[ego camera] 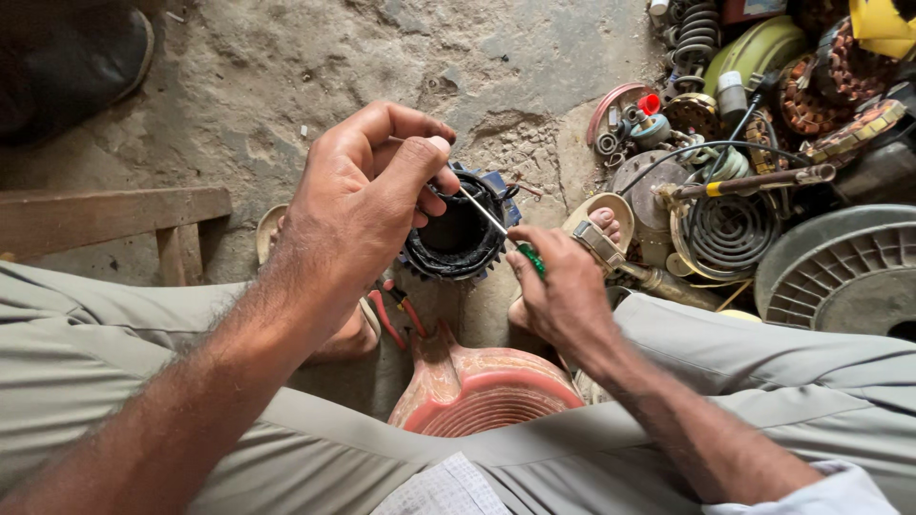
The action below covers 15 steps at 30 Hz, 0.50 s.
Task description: The person sits on a low stool and uses a screwdriver to scrape and clean the interior of a cylindrical motor stator resting on the floor. They rotate the stator and continue scraping the inner surface throughout the video.
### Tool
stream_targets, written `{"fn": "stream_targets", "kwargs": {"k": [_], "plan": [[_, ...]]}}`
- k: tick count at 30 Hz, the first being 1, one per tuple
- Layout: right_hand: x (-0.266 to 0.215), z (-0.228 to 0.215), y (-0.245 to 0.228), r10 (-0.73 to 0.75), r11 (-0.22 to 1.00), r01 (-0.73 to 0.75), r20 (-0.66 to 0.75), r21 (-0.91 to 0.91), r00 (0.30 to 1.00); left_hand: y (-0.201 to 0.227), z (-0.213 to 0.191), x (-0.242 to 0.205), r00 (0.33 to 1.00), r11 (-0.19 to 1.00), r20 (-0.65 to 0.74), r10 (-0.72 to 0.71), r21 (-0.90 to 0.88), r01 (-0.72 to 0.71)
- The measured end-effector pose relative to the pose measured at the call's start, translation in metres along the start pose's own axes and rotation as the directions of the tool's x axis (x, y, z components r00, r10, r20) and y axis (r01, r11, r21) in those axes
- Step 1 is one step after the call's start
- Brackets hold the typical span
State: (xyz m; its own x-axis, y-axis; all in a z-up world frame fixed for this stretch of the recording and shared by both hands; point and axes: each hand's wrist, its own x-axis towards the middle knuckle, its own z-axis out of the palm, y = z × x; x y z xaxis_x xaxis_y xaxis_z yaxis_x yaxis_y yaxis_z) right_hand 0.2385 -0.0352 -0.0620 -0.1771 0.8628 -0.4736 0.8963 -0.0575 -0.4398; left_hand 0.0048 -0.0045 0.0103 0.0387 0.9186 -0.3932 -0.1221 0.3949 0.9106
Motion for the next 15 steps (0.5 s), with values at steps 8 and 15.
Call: {"fn": "stream_targets", "kwargs": {"k": [8,15], "plan": [[0.021,0.058,0.071,-0.031,0.959,0.01,0.07,0.282,0.997,-0.005,0.0,0.004,1.0,0.997,-0.011,0.02,0.075,-0.019],[0.04,0.105,0.077,0.347,0.758,-0.362,0.134,0.543,0.928,-0.009,-0.001,0.006,0.998,0.996,-0.005,0.067,0.066,-0.066]]}}
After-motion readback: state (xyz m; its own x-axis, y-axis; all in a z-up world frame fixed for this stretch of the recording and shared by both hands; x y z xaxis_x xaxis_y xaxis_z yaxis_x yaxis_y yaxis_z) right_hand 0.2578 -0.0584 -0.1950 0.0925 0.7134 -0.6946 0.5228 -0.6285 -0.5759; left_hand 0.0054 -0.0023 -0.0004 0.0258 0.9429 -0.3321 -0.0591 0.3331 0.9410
